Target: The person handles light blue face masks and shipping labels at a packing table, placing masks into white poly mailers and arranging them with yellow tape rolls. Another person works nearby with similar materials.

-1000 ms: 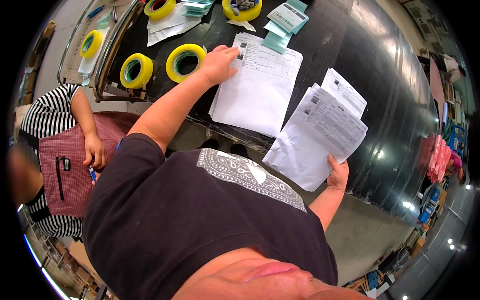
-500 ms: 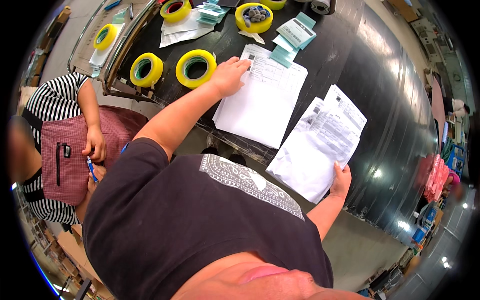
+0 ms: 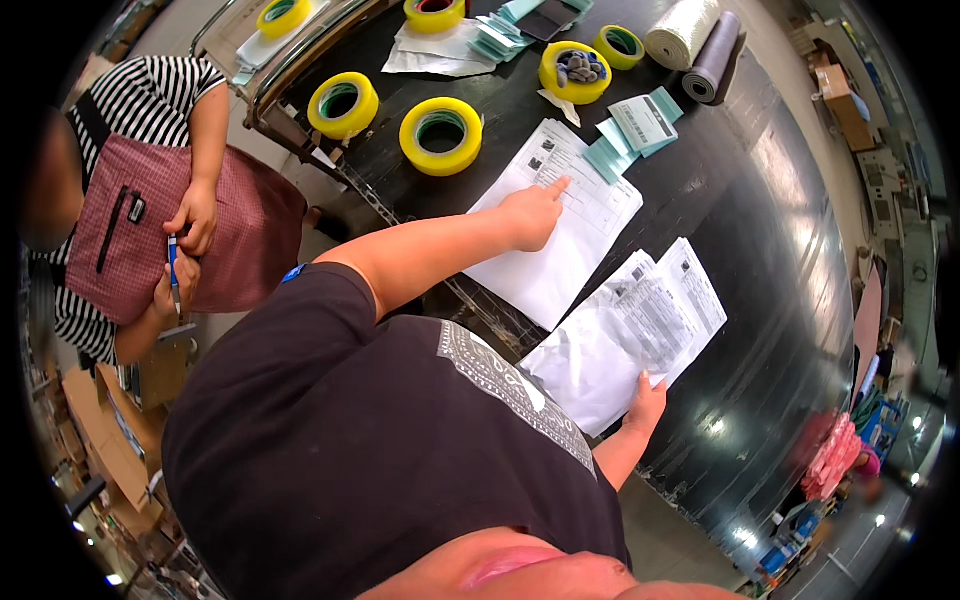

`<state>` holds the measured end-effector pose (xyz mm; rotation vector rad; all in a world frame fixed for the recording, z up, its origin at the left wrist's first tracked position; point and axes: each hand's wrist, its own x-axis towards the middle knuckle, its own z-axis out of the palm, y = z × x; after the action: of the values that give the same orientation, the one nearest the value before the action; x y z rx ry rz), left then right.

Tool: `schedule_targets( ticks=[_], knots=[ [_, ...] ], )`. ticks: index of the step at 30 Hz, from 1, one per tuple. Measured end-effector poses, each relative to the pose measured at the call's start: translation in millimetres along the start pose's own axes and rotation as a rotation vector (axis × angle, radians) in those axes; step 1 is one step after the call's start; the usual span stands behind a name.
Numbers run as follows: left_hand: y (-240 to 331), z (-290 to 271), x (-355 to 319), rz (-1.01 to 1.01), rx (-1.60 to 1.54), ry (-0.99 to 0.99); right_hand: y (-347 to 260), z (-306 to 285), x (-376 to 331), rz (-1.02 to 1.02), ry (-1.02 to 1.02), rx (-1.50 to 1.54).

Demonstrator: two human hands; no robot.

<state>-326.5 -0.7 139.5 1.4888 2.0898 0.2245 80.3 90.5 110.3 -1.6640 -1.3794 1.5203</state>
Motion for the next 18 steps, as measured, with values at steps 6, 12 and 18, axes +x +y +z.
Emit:
schedule_targets(
  ticks=[6,12,18],
  knots=[
    [5.7,4.1,-0.5,-0.048,0.025,0.01,-4.2,1.5,1.2,-0.003,-0.025,0.029],
    [0.9,10.8,-0.6,-0.113,-0.01,0.085,-7.3,1.8,-0.3,0.011,-0.035,0.027],
    [0.7,2.4,5.8,-0.301,-0.214,0.123,-5.4,-1.5,0.0,-0.008,-0.065,0.048]
  ],
)
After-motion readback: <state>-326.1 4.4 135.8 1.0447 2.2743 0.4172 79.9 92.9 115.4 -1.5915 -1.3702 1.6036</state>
